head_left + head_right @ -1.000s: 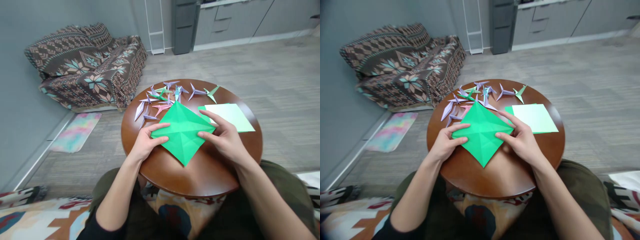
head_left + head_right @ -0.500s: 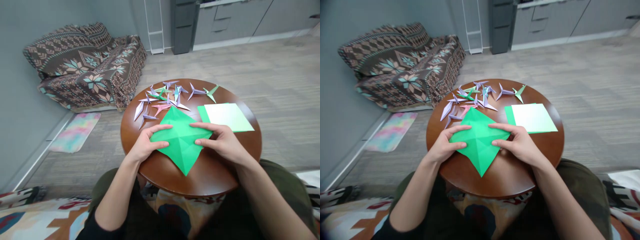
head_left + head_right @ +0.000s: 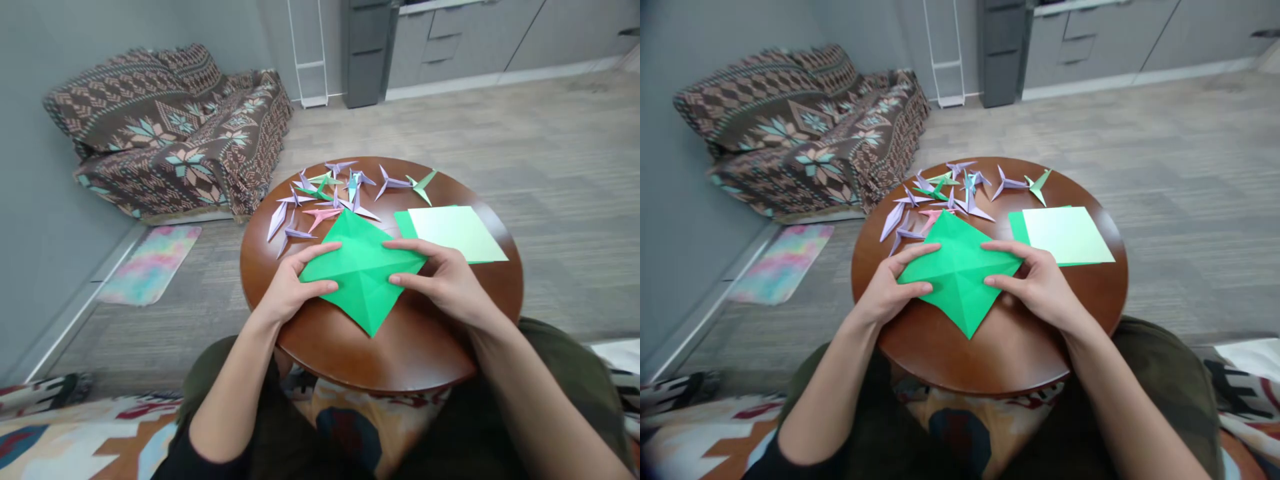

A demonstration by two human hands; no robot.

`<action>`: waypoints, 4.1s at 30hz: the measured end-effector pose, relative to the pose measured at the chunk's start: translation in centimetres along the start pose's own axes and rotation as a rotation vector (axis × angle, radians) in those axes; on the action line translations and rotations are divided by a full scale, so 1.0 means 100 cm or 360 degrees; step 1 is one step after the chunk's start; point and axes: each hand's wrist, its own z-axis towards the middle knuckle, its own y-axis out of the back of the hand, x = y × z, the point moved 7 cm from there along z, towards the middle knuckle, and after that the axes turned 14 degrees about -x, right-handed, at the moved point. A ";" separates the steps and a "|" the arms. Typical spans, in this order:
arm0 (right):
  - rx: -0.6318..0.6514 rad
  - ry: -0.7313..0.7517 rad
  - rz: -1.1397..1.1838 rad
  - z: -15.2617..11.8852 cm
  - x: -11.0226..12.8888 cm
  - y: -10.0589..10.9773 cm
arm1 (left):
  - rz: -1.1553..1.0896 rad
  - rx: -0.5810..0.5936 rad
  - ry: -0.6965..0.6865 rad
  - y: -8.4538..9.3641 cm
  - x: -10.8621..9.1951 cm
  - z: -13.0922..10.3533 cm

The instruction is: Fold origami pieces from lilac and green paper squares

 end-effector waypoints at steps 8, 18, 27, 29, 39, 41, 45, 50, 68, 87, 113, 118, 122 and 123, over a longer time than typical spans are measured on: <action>-0.0010 0.0061 -0.0014 0.000 0.003 -0.001 | -0.0017 0.0004 -0.0050 -0.003 -0.006 -0.002; 0.0029 0.0114 -0.0109 -0.001 0.005 -0.001 | -0.0485 0.0093 0.0240 -0.007 -0.004 -0.005; 0.0137 0.0152 -0.0111 -0.002 0.008 -0.004 | -0.0534 0.0105 0.0358 -0.006 0.000 -0.005; 0.0162 0.0153 -0.0086 -0.003 0.008 -0.005 | -0.0588 0.0097 0.0395 -0.008 0.001 -0.005; -0.0024 0.0090 -0.0070 0.001 0.005 0.002 | -0.0343 0.0144 0.0190 -0.011 -0.005 -0.004; -0.0108 0.0085 -0.0035 0.003 0.003 0.005 | -0.0095 0.0029 0.0025 -0.007 -0.008 -0.002; -0.0204 0.0069 -0.0056 0.005 -0.001 0.006 | 0.0193 -0.0265 -0.0148 0.001 -0.010 0.001; -0.0286 0.0277 -0.0152 0.003 0.008 0.006 | 0.0242 -0.0459 -0.0265 0.009 -0.013 0.002; -0.0279 0.0057 -0.0107 -0.005 0.015 0.005 | -0.0699 -0.0329 0.0391 -0.035 0.008 -0.013; -0.0544 0.0065 -0.0006 0.000 0.012 0.015 | -0.0709 -0.0181 0.0427 -0.033 0.005 -0.012; -0.0371 -0.0068 0.0122 0.003 0.003 0.013 | -0.0299 -0.0465 0.0095 -0.004 -0.001 -0.006; -0.0386 -0.0160 0.0414 0.005 0.003 0.016 | -0.0746 -0.0085 0.0634 -0.028 0.000 -0.016; -0.0232 -0.0131 0.0446 0.001 0.014 0.008 | -0.0728 0.0124 0.0809 -0.042 0.004 -0.023; -0.0223 -0.0125 0.0464 0.000 0.016 0.007 | -0.0653 0.0089 0.0789 -0.041 0.007 -0.023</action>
